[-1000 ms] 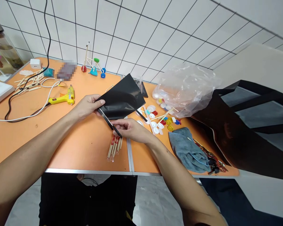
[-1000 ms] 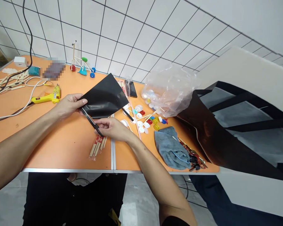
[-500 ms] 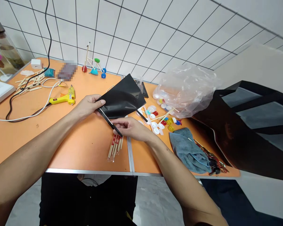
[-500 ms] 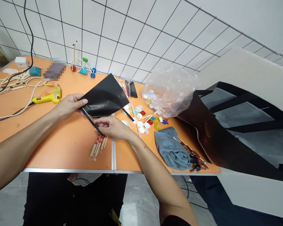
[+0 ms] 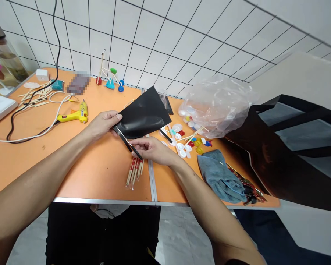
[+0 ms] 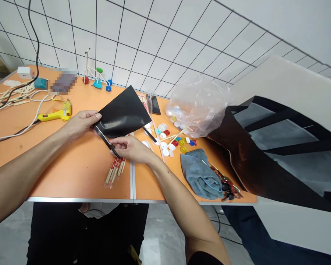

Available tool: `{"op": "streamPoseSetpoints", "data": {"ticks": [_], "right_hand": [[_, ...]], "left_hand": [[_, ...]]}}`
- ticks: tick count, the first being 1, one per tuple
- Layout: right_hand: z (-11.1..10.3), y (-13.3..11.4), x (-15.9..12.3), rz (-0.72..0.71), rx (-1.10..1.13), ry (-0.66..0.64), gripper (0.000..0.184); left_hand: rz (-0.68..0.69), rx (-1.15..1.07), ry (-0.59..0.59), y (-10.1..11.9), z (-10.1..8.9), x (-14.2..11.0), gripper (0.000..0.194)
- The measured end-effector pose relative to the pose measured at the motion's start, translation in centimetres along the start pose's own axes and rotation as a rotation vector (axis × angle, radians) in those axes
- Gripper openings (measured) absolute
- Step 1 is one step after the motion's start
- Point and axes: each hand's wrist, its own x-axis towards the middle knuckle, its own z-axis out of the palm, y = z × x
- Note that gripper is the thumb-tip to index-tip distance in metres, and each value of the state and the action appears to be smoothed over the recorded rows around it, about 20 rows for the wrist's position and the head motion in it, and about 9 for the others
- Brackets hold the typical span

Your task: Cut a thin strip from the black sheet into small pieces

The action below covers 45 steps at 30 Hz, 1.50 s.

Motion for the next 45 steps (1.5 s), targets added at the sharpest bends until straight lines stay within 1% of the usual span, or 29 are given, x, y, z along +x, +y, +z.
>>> {"op": "streamPoseSetpoints", "data": {"ticks": [9, 14, 20, 28, 34, 41, 45], "right_hand": [[0.08, -0.56, 0.04, 0.029, -0.003, 0.026, 0.049], [0.05, -0.51, 0.08, 0.029, -0.005, 0.006, 0.05], [0.16, -0.64, 0.05, 0.028, 0.019, 0.027, 0.048], [0.0, 0.22, 0.34, 0.026, 0.026, 0.019, 0.056], [0.12, -0.32, 0.22, 0.024, 0.036, 0.009, 0.049], [0.19, -0.19, 0.25, 0.021, 0.047, 0.028, 0.05], [0.31, -0.29, 0.23, 0.001, 0.065, 0.025, 0.048]], "left_hand": [[-0.044, -0.052, 0.017, -0.08, -0.03, 0.02, 0.043], [-0.05, -0.03, 0.022, 0.15, 0.0, -0.12, 0.042], [-0.062, -0.035, 0.012, 0.13, 0.05, -0.18, 0.041], [-0.066, -0.006, -0.006, -0.09, -0.13, 0.0, 0.044], [-0.068, -0.025, -0.022, -0.19, -0.25, -0.04, 0.046], [-0.071, -0.034, -0.015, -0.19, -0.06, -0.04, 0.051], [-0.077, -0.03, -0.009, -0.2, 0.01, -0.1, 0.05]]}}
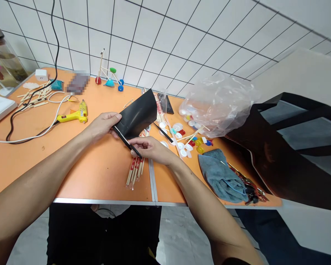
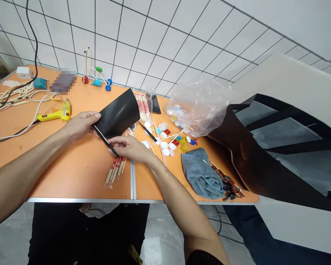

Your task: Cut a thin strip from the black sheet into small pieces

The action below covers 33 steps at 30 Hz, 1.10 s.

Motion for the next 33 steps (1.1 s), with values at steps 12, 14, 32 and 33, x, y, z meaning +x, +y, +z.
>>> {"op": "streamPoseSetpoints", "data": {"ticks": [12, 14, 32, 33], "right_hand": [[0.1, 0.11, 0.11, -0.009, 0.017, -0.005, 0.05], [0.14, 0.09, 0.16, -0.006, 0.023, 0.0, 0.048], [0.26, 0.06, 0.27, 0.005, 0.041, 0.008, 0.047], [0.25, 0.08, 0.26, 0.003, 0.038, 0.008, 0.048]], "left_hand": [[-0.019, -0.022, -0.005, 0.3, 0.16, -0.16, 0.043], [-0.022, -0.023, 0.0, 0.34, 0.2, -0.17, 0.042], [-0.052, -0.026, 0.032, 0.15, 0.42, -0.14, 0.04], [-0.055, -0.025, 0.03, 0.12, 0.38, -0.12, 0.04]]}}
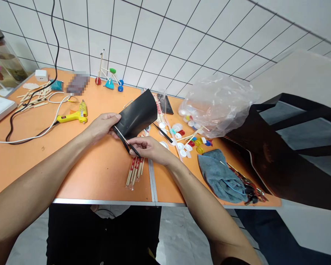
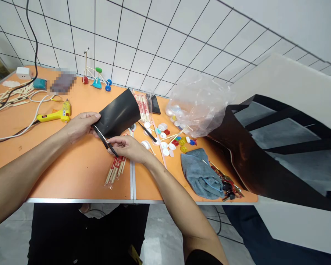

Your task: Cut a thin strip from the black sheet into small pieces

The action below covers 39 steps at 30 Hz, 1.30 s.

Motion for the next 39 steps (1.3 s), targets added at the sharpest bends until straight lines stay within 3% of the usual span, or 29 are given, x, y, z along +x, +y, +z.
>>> {"op": "streamPoseSetpoints", "data": {"ticks": [39], "right_hand": [[0.02, 0.43, 0.09, -0.008, 0.004, -0.006, 0.046]], "left_hand": [[-0.03, -0.024, 0.011, 0.35, 0.19, -0.11, 0.036]]}}
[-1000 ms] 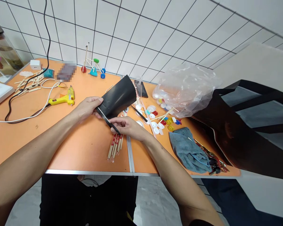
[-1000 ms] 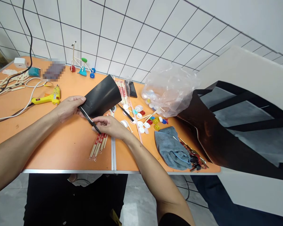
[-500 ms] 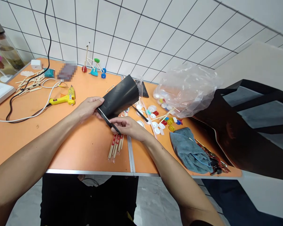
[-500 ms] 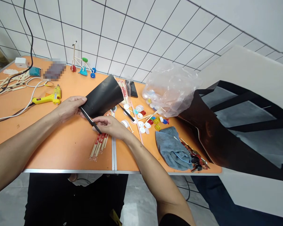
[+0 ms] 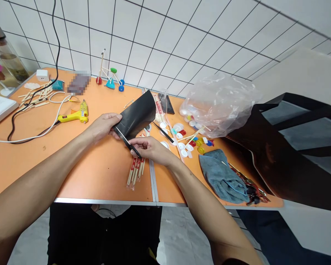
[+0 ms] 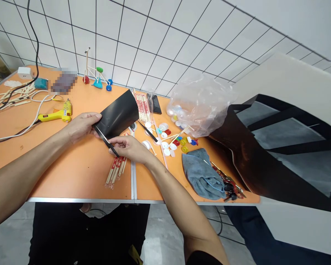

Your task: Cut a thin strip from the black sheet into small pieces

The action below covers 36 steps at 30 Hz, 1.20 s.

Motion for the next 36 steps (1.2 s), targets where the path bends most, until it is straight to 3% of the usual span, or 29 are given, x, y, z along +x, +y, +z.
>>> {"op": "streamPoseSetpoints", "data": {"ticks": [31, 36], "right_hand": [[-0.43, -0.18, -0.25, 0.002, -0.04, -0.032, 0.051], [-0.24, -0.57, -0.32, 0.012, -0.042, -0.024, 0.045]], "left_hand": [[-0.117, -0.136, 0.044, 0.41, 0.24, -0.16, 0.029], [-0.134, -0.142, 0.039, 0.2, -0.01, -0.08, 0.028]]}}
